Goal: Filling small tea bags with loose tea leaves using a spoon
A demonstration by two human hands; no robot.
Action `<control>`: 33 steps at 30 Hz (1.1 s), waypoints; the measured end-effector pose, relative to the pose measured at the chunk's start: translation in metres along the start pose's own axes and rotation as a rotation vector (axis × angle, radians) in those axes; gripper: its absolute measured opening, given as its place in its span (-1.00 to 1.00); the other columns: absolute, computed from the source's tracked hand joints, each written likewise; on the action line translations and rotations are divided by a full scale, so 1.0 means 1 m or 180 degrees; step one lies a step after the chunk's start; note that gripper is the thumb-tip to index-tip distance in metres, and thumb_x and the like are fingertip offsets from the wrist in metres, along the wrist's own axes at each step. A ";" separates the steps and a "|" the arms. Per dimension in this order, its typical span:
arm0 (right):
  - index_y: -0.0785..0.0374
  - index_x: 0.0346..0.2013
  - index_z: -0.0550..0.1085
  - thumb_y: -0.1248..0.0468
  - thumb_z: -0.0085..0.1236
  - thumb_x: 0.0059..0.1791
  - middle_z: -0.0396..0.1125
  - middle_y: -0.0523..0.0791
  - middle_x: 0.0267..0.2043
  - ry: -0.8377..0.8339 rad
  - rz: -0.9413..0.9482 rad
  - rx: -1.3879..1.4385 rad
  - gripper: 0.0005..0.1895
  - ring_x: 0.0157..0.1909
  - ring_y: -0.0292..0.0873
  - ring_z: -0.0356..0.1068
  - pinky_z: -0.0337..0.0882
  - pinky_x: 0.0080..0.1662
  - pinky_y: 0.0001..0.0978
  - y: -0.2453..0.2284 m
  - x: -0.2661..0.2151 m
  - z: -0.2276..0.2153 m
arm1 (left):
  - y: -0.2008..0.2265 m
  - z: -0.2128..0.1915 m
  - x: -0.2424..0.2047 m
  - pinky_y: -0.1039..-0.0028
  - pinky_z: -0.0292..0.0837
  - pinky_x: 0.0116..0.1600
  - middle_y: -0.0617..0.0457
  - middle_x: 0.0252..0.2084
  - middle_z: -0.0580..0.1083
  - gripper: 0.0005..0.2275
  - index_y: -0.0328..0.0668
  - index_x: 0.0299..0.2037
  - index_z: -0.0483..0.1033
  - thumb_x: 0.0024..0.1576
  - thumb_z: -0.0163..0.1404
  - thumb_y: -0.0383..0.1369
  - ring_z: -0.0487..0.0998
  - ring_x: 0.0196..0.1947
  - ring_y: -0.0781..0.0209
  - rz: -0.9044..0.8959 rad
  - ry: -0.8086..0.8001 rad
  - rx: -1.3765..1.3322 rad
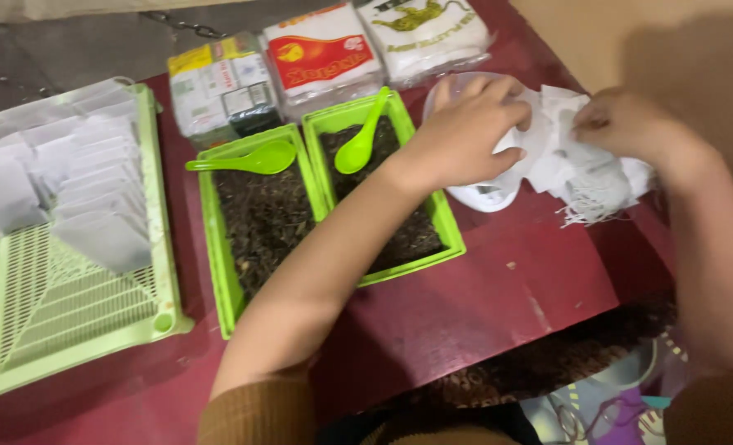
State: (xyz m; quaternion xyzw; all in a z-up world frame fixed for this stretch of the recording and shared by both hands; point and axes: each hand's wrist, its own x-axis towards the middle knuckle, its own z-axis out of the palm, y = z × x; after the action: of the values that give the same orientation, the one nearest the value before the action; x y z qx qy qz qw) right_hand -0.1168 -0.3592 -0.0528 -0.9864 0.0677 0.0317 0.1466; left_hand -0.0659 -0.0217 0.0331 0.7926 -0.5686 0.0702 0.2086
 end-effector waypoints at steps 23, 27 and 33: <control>0.27 -0.12 0.58 0.14 0.11 0.15 0.44 -0.06 -0.10 0.0524 -0.0260 0.0870 -0.76 -0.05 -0.15 0.38 0.27 -0.02 -0.31 -0.045 -0.035 -0.046 | 0.014 0.080 0.101 -0.46 -0.45 0.42 0.23 0.20 0.38 -0.66 -0.01 0.09 0.50 0.08 -0.01 -0.47 0.19 0.36 0.14 -0.0368 -0.0886 0.0057; 0.25 0.30 0.30 0.28 0.23 -0.11 0.28 -0.06 0.25 0.0145 -0.0266 0.1700 -0.33 0.23 -0.10 0.28 0.30 0.26 -0.23 -0.080 -0.050 -0.066 | -0.002 0.075 0.095 -0.49 -0.34 0.35 0.18 -0.08 0.53 -0.80 -0.08 -0.26 0.62 -0.04 -0.01 -0.49 0.42 0.18 0.13 -0.0243 -0.0014 -0.0395; 0.35 0.25 0.31 0.43 0.34 -0.09 0.35 0.01 0.08 0.0833 -0.1003 0.1924 -0.36 0.11 -0.15 0.34 0.34 0.21 -0.34 -0.098 -0.031 -0.062 | -0.019 0.006 0.053 -0.42 -0.31 0.34 0.27 -0.10 0.58 -0.76 0.15 -0.16 0.69 0.09 -0.02 -0.38 0.46 0.24 -0.01 -0.0692 0.0283 -0.0716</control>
State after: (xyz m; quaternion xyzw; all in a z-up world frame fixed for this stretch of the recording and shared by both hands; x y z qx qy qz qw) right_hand -0.1312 -0.2803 0.0375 -0.8925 -0.0606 -0.1392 0.4247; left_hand -0.0308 -0.0654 0.0413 0.8172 -0.4740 0.0181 0.3274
